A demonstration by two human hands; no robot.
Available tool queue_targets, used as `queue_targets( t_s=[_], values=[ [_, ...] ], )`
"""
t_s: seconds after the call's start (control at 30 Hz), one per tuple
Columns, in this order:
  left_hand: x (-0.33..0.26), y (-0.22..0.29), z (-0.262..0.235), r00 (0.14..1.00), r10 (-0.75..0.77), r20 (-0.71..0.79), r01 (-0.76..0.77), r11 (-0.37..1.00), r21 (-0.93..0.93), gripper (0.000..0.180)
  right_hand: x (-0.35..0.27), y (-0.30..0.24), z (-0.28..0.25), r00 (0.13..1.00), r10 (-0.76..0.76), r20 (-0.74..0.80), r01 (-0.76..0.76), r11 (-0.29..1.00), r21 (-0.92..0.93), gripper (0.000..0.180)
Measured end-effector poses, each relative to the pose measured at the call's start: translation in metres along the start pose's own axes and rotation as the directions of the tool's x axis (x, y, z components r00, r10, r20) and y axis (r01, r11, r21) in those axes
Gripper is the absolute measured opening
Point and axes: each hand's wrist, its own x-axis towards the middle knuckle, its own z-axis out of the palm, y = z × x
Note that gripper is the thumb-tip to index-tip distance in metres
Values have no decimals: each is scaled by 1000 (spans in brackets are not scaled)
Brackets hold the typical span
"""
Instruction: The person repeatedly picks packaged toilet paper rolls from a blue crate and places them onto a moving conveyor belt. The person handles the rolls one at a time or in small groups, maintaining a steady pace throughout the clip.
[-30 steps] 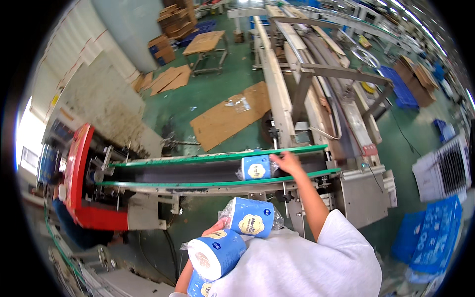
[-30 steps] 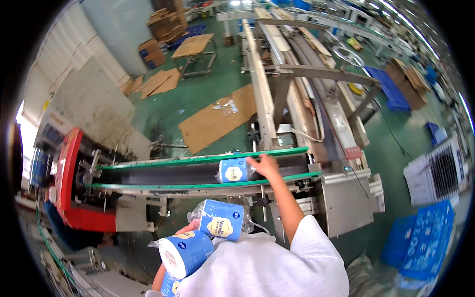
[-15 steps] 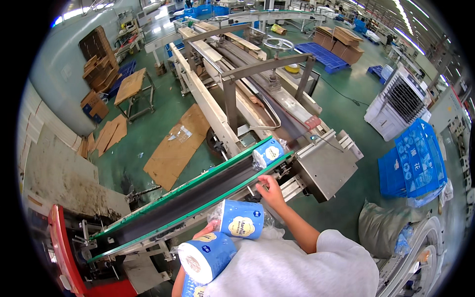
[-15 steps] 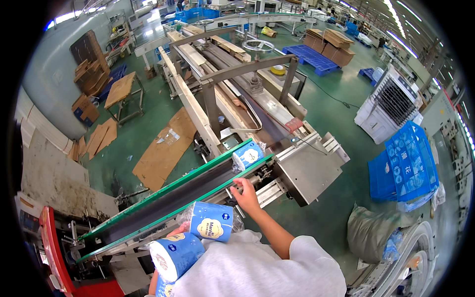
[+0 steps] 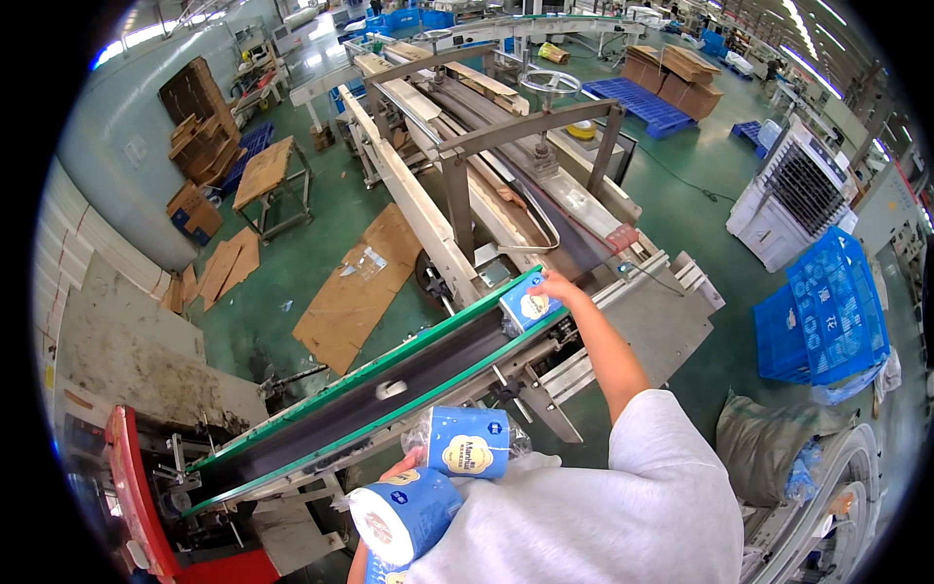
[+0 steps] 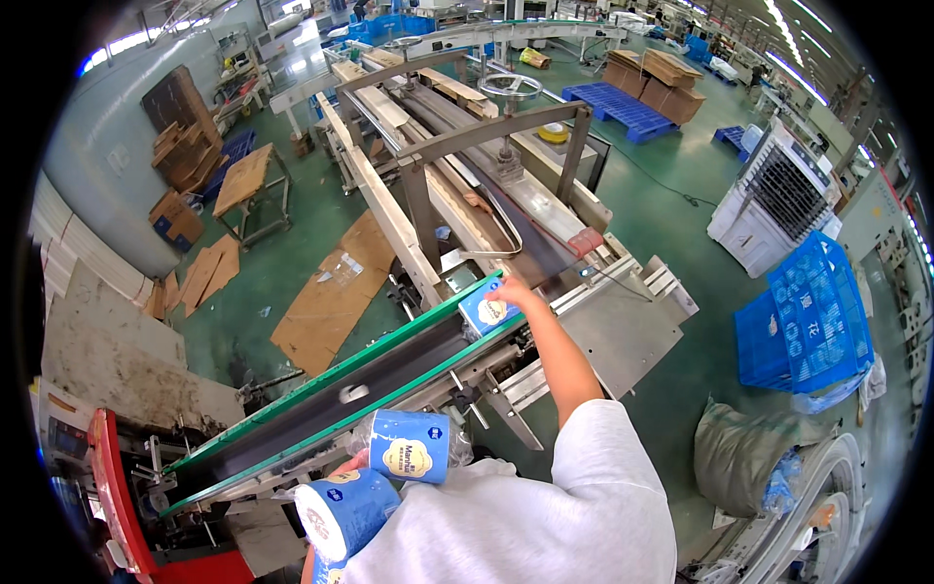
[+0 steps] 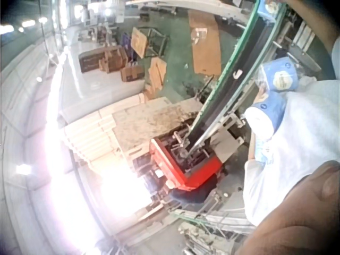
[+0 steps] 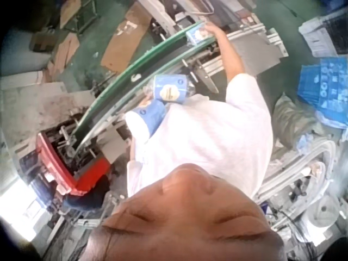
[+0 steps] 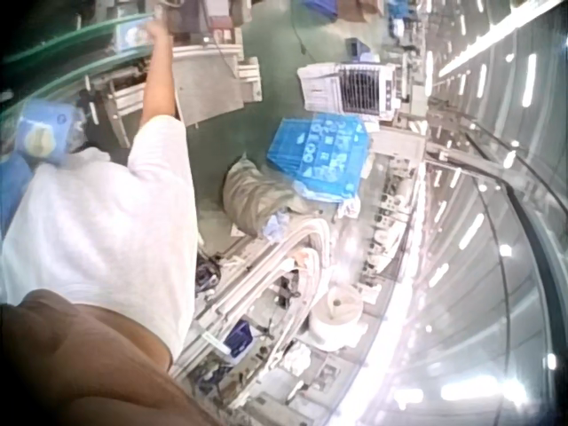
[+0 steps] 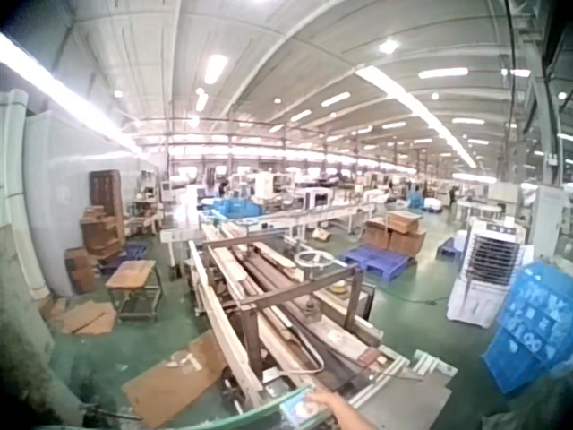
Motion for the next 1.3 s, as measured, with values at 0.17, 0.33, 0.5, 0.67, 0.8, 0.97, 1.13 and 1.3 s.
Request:
queue_targets(
  t_s=[0.17,0.33,0.5,0.67,0.8,0.97,1.13,1.3],
  values=[
    [-5,1,-5,1000,13,-28,-13,1000,-20,52,-127,-93,-8,810,-475,-342,379,871,-312,68],
    [8,0,0,999,-41,15,40,999,5,52,-238,-120,-85,654,-553,-517,91,736,-671,66],
    [24,-3,14,994,-90,65,85,994,69,52,-245,-19,-112,787,-287,-546,-295,602,-742,68],
    [19,-10,14,994,-95,50,91,992,87,52,-278,-80,-75,576,-541,-613,-276,577,-769,57],
    [14,-13,15,994,-103,36,99,988,117,52,-279,-119,1,858,-428,284,242,824,512,45],
    [8,-18,8,995,-94,24,91,989,116,52,-241,-160,71,371,-459,808,-194,812,550,47],
    [-6,-27,2,995,-97,-19,98,989,113,52,-229,-188,121,-45,-508,860,-147,855,498,49],
    [-16,-28,-13,986,-134,-100,141,987,75,52,-241,-182,142,-56,-530,846,-202,836,510,52]
  ],
)
